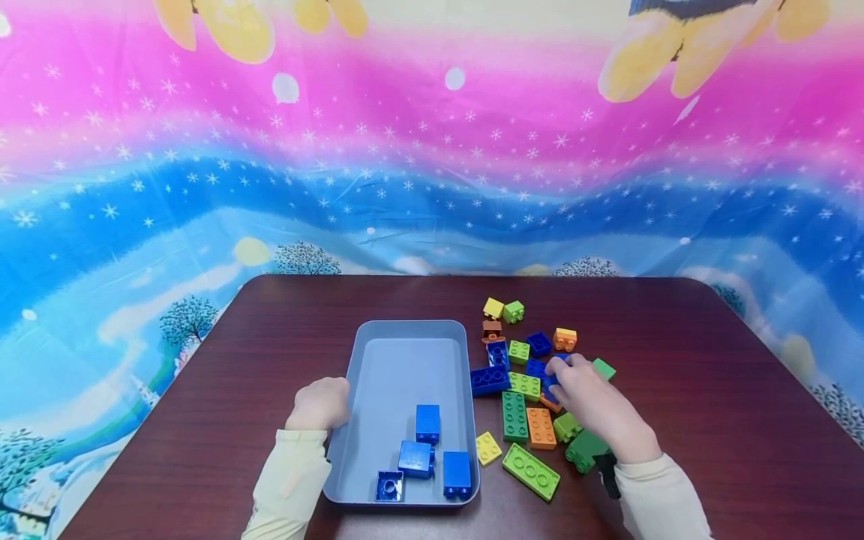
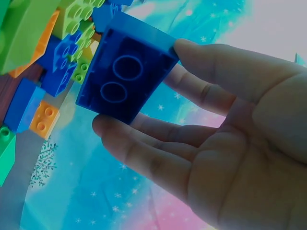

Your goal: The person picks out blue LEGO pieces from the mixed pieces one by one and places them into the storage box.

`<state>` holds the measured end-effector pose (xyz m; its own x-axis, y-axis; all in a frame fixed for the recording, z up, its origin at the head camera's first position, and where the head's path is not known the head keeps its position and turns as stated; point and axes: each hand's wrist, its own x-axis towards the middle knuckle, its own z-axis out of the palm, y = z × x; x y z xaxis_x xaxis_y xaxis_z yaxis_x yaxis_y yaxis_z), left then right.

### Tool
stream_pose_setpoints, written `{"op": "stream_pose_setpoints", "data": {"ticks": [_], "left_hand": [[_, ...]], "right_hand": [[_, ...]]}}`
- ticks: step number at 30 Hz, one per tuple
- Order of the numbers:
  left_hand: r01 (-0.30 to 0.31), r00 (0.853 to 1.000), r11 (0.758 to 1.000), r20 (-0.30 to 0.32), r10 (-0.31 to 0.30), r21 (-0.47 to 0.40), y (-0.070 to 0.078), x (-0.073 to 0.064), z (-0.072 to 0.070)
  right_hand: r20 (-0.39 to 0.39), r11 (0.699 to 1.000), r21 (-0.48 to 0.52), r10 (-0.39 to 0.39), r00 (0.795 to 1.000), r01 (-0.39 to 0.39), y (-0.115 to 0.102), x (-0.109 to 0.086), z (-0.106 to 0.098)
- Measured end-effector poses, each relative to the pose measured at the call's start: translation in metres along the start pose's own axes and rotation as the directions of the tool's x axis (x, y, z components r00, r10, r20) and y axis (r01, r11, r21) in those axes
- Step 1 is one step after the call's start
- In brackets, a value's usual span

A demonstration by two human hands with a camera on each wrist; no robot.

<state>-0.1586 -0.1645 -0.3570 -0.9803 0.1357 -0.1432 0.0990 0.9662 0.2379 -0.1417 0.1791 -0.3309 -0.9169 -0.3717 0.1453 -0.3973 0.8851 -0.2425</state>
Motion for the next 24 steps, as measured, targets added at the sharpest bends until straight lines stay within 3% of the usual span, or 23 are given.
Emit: {"op": "stream_pose_setpoints", "data": {"ticks": [12, 24], "left_hand": [[-0.007, 1.0, 1.0, 0.0, 0.007, 0.03, 0.001, 0.0, -0.002], [-0.01, 1.0, 0.999, 0.0, 0.01, 0.038, 0.001, -0.001, -0.003]], "right_hand": [[-0.108, 0.998, -0.019, -0.066, 0.992, 0.064, -0.014, 0.001, 0.005], [-0.146, 0.993, -0.031, -0.114, 0.983, 0.111, -0.027, 0.003, 0.01]]}}
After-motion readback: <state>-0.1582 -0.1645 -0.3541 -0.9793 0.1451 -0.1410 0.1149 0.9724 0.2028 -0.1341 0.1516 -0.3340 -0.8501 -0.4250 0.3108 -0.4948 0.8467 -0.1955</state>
